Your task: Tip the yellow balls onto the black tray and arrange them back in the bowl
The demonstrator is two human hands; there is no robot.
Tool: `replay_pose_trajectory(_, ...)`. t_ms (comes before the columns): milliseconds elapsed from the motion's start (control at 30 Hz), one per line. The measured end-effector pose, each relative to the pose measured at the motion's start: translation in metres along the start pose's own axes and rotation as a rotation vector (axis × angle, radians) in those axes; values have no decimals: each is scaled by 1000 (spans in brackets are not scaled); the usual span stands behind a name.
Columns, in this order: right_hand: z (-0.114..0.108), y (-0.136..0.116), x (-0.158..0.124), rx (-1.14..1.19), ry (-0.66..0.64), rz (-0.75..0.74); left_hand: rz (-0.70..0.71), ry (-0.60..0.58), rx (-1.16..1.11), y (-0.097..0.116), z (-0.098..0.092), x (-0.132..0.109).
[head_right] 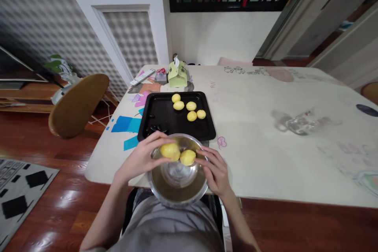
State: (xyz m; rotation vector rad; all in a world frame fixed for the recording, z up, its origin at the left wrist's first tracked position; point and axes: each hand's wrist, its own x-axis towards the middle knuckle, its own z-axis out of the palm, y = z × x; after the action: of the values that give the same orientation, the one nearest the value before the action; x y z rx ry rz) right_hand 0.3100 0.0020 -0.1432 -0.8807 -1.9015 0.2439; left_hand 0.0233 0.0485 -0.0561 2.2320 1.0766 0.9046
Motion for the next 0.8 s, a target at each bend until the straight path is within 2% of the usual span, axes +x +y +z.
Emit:
replay_pose_trajectory(67,0,-1,0,-3,7,7,31,-135,24,3,0,-12)
replay_pose_trajectory(133,1,-1,0,-9,11,12,57,-221,58,4,2,-22)
replay_pose_trajectory(300,2,-2,1,-7,23,11,41,-315,176,4,12,-37)
replay_pose_trajectory(800,3,-1,-1,22,30,28,-14,-287,314,10,22,-43)
